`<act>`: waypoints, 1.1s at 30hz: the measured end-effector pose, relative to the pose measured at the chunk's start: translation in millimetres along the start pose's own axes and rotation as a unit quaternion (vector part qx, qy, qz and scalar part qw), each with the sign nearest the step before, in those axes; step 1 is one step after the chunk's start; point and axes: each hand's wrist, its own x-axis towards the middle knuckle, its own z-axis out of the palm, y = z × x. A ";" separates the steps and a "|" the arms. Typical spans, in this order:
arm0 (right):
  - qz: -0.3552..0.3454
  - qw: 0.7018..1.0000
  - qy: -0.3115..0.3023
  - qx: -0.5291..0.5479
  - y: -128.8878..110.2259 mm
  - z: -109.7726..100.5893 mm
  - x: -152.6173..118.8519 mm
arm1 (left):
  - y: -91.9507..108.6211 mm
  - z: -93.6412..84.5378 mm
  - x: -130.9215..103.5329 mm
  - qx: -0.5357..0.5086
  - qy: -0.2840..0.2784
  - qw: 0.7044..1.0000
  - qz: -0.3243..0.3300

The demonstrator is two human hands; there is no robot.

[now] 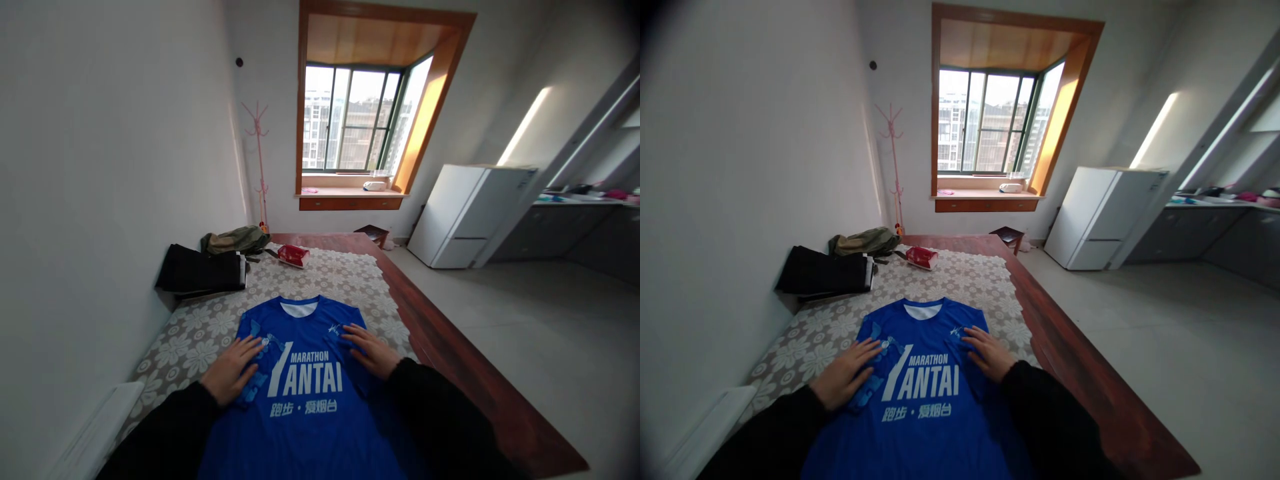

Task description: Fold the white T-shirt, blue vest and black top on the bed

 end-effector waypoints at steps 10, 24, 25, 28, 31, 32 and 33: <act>0.182 0.972 0.064 -0.131 16.6 46.0 33.9 | -8.3 30.1 33.0 0.087 0.036 0.980 -0.174; -0.005 0.996 -0.029 -0.090 -17.5 35.9 27.6 | 16.0 24.1 33.5 0.069 -0.032 0.997 -0.006; -0.008 0.995 -0.030 -0.090 -18.7 36.5 27.3 | 18.5 24.0 33.3 0.068 -0.031 0.997 -0.008; -0.016 0.995 -0.032 -0.095 -23.4 36.2 29.4 | 25.4 24.5 36.7 0.060 -0.032 0.998 -0.010; -0.023 0.995 -0.017 -0.097 -31.9 28.0 32.5 | 30.3 18.8 43.3 0.032 -0.032 0.999 -0.010; -0.023 0.996 0.004 -0.090 -35.7 23.0 30.9 | 32.1 13.8 43.3 0.013 -0.023 1.000 -0.016; -0.019 0.996 0.038 -0.077 -39.6 17.1 26.3 | 34.1 7.2 40.3 -0.010 -0.004 1.000 -0.024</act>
